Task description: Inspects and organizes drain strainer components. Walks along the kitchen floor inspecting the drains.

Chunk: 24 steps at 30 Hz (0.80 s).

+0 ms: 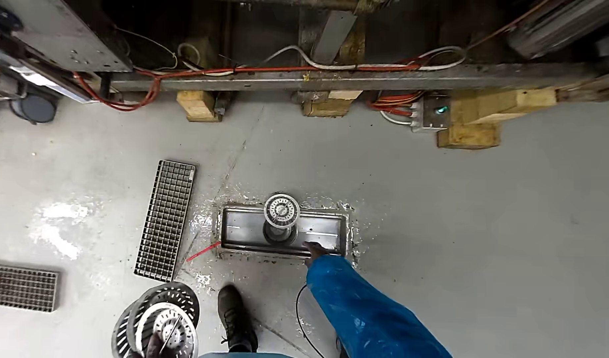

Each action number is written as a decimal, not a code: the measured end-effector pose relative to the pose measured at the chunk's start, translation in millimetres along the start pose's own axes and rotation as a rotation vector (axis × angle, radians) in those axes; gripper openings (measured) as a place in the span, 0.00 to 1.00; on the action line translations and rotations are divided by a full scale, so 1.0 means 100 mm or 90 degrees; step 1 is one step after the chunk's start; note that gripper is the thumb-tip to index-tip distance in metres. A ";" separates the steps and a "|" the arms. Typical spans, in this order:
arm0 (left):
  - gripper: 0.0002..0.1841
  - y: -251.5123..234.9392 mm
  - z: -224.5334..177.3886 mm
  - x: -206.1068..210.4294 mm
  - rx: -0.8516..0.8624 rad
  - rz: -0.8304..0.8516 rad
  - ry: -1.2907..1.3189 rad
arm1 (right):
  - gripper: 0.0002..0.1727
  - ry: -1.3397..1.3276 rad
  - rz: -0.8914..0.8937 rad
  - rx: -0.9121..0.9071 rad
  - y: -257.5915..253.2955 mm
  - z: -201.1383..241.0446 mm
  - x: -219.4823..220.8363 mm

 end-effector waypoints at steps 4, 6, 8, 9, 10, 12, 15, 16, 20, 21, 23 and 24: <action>0.25 -0.13 0.00 0.10 0.018 0.062 -0.028 | 0.41 -0.031 -0.104 -0.089 -0.08 0.20 -0.23; 0.25 -0.17 -0.03 0.10 0.014 0.056 -0.030 | 0.44 -0.059 -0.141 -0.119 -0.18 0.37 -0.26; 0.23 -0.23 -0.07 0.11 0.011 0.045 -0.022 | 0.46 -0.099 -0.114 -0.110 -0.33 0.54 -0.20; 0.22 -0.27 -0.09 0.12 0.013 0.040 -0.016 | 0.44 -0.111 -0.101 -0.088 -0.43 0.56 -0.14; 0.21 -0.29 -0.11 0.13 0.013 0.035 -0.010 | 0.43 -0.124 -0.085 -0.053 -0.51 0.56 -0.07; 0.20 -0.30 -0.15 0.11 0.011 0.023 -0.003 | 0.37 -0.173 -0.089 0.004 -0.67 0.52 0.11; 0.18 -0.31 -0.15 0.11 -0.013 0.017 0.020 | 0.26 -0.307 -0.082 0.063 -0.87 0.38 0.34; 0.19 -0.32 -0.13 0.10 -0.021 0.013 0.016 | 0.27 -0.296 -0.011 0.075 -0.90 0.37 0.37; 0.31 -0.34 -0.10 0.17 -0.003 0.021 -0.067 | 0.21 -0.086 0.090 -0.084 -0.64 0.75 0.57; 0.33 -0.34 -0.08 0.22 0.003 0.029 -0.081 | 0.20 -0.119 0.074 -0.155 -0.45 0.92 0.63; 0.34 -0.32 -0.05 0.32 -0.010 0.044 -0.079 | 0.22 -0.201 0.048 -0.209 -0.18 1.22 0.75; 0.33 -0.29 -0.03 0.35 -0.023 0.055 -0.075 | 0.24 -0.240 0.057 -0.199 -0.12 1.29 0.78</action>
Point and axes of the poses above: each hand's wrist, its own y-axis away from the middle knuckle, its own x-axis out of the palm, z = x × y, the point moved 5 cm from there along -y, towards the middle knuckle, and after that the axes turned 9 degrees about z, right-handed, at the moved point
